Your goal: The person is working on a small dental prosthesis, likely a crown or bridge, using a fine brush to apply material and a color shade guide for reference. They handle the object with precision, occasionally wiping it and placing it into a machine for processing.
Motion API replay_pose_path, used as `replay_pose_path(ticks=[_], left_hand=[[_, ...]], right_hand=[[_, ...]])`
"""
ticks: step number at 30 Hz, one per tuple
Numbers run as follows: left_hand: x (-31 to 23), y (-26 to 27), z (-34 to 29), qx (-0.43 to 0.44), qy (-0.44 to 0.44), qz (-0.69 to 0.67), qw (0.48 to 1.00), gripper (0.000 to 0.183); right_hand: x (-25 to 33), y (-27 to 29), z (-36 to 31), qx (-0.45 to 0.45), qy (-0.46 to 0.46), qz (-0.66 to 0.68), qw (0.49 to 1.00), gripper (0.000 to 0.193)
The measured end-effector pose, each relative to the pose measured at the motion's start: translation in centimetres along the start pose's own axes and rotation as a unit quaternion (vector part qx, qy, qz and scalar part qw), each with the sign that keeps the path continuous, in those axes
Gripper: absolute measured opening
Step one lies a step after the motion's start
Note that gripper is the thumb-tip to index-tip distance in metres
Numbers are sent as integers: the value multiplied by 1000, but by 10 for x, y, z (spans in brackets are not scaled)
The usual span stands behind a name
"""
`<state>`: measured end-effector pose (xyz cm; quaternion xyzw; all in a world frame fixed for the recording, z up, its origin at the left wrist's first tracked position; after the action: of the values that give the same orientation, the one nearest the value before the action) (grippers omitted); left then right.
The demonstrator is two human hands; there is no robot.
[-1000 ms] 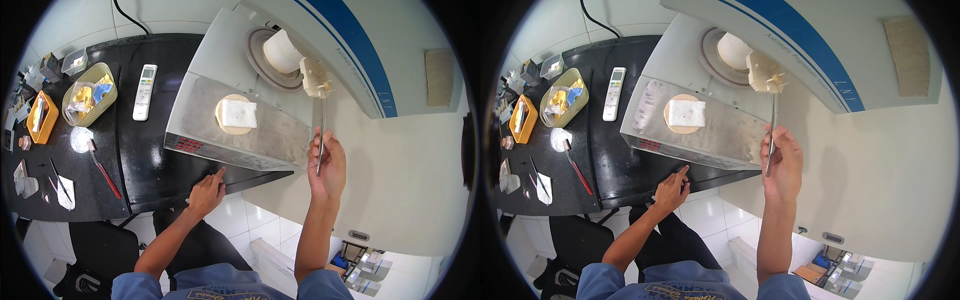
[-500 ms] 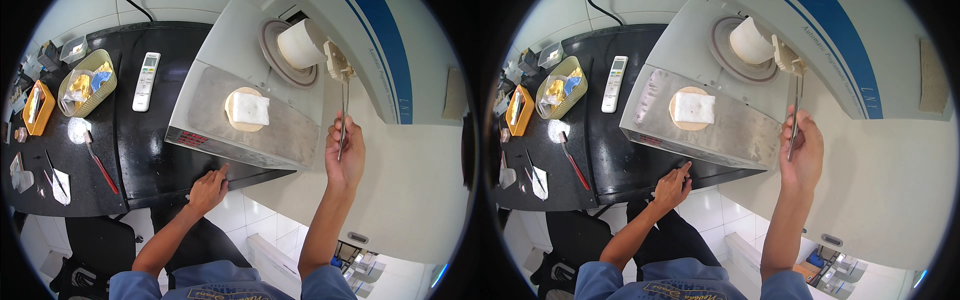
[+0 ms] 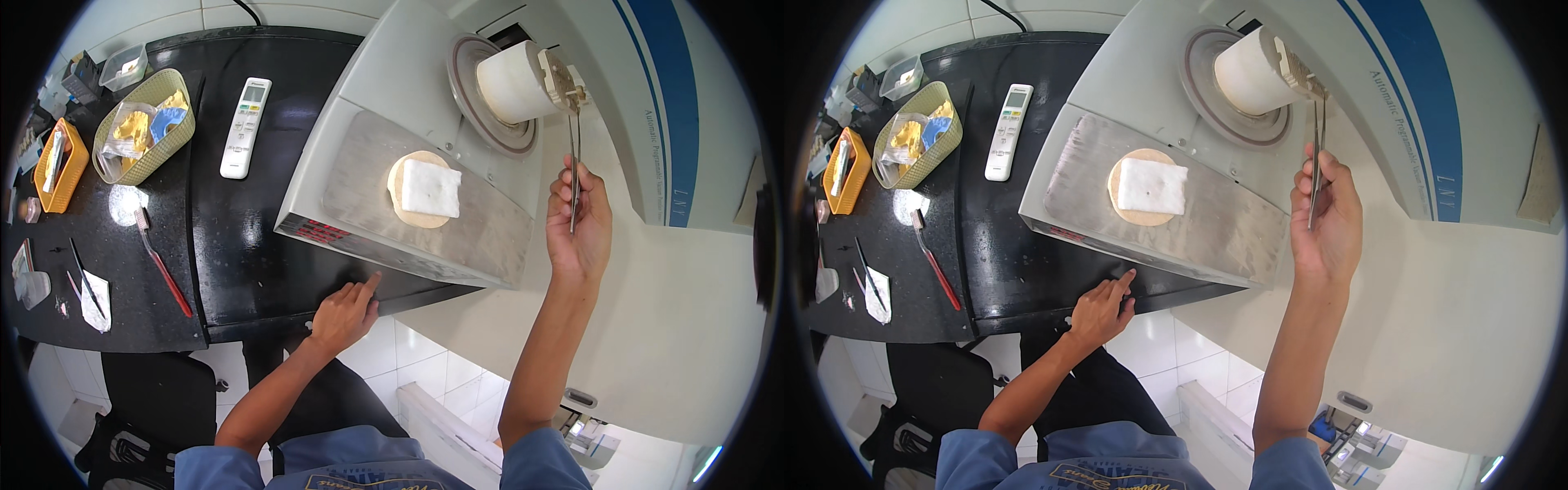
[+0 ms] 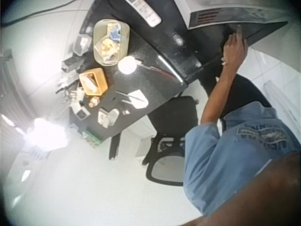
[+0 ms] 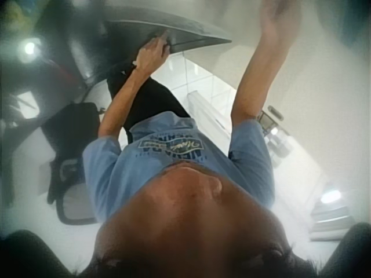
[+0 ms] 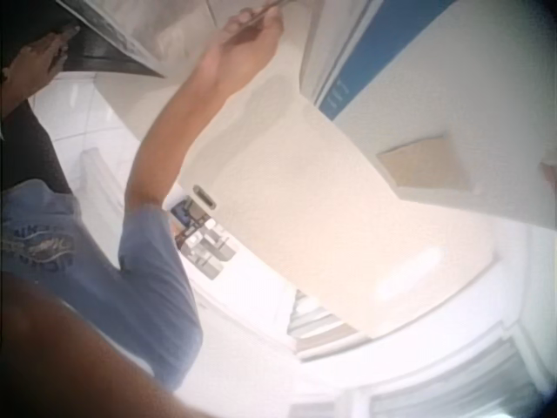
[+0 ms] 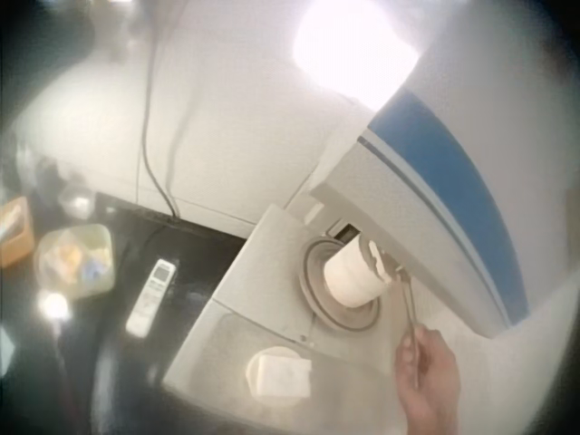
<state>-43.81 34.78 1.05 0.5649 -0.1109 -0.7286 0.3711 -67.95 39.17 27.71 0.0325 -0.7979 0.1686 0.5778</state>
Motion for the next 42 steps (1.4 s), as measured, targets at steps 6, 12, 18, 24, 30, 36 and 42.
replay_pose_path(ticks=[6,12,18,24,30,36,42], left_hand=[[1,0,0,-2,-1,-1,1000,58],[1,1,1,2,0,-6,1000,57],[0,2,1,4,1,-8,1000,57],[0,2,2,0,-1,-9,1000,57],[-1,3,1,-11,-16,-14,1000,52],[-38,33,7,-16,-131,-102,986,32],[-127,137,92,-37,-272,-69,959,25]], right_hand=[[0,-4,5,26,1,-16,1000,27],[2,-6,9,23,2,-15,1000,27],[1,-7,10,24,-3,-7,1000,26],[2,-10,8,22,-7,0,1000,25],[4,-9,6,24,-27,4,999,26],[4,-5,6,18,-39,-13,999,26],[3,-3,8,43,-42,-48,997,27]])
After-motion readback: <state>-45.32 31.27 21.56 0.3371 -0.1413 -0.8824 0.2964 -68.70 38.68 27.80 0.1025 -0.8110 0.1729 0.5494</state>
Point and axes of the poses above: each hand's wrist, its own z-axis towards the middle knuckle, its own y-axis out of the back of the hand, x = y × z, the point moved 3 cm from there along z, towards the middle knuckle, and after that the axes turned 9 degrees about -y, right-handed, at the moved point
